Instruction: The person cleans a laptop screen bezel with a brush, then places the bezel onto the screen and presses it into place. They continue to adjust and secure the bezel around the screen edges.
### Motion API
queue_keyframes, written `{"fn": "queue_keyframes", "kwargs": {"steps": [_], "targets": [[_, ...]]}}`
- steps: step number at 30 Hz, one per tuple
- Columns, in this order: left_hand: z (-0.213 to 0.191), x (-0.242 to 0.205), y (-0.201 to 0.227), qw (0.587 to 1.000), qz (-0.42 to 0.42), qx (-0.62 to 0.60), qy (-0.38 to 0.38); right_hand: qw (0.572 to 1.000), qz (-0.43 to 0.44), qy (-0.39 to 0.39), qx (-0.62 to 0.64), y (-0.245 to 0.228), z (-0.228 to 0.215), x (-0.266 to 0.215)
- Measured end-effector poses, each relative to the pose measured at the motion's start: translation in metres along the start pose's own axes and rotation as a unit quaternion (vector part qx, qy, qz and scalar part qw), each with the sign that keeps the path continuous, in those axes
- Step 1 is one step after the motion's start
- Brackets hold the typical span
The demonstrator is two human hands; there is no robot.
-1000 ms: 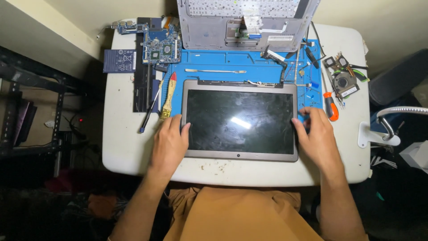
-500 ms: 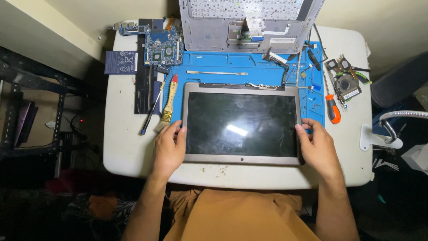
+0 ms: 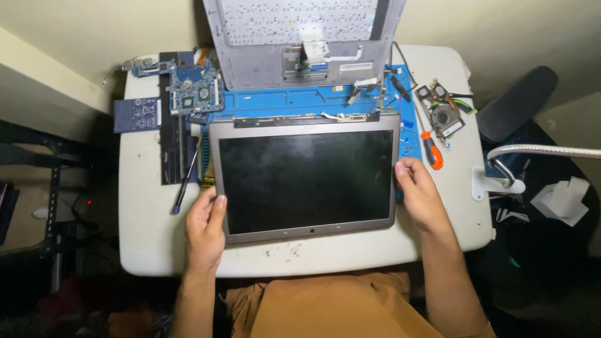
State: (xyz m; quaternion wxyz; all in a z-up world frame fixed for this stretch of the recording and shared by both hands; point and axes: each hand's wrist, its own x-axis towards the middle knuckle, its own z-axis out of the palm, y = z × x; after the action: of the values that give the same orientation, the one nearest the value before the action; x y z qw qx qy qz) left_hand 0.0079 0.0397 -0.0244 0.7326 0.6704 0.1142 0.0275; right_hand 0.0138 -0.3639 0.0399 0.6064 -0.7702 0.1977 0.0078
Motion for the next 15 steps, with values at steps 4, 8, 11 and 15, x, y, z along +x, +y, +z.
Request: {"fn": "queue_keyframes", "kwargs": {"steps": [4, 8, 11, 15], "targets": [[0.005, 0.003, 0.001, 0.999, 0.034, -0.021, -0.013, 0.997, -0.054, 0.033, 0.050, -0.017, 0.005, 0.022], [0.014, 0.003, 0.015, 0.998, 0.057, 0.027, 0.007, 0.986, -0.147, 0.027, 0.075, -0.065, 0.010, 0.030], [0.015, 0.006, 0.011, 0.994, 0.088, 0.060, 0.005, 0.976, -0.179, 0.023, 0.123, -0.082, 0.008, 0.037], [0.010, 0.012, 0.001, 0.992, 0.101, 0.078, 0.019, 0.969, -0.141, 0.013, 0.205, -0.081, 0.004, 0.041]]}}
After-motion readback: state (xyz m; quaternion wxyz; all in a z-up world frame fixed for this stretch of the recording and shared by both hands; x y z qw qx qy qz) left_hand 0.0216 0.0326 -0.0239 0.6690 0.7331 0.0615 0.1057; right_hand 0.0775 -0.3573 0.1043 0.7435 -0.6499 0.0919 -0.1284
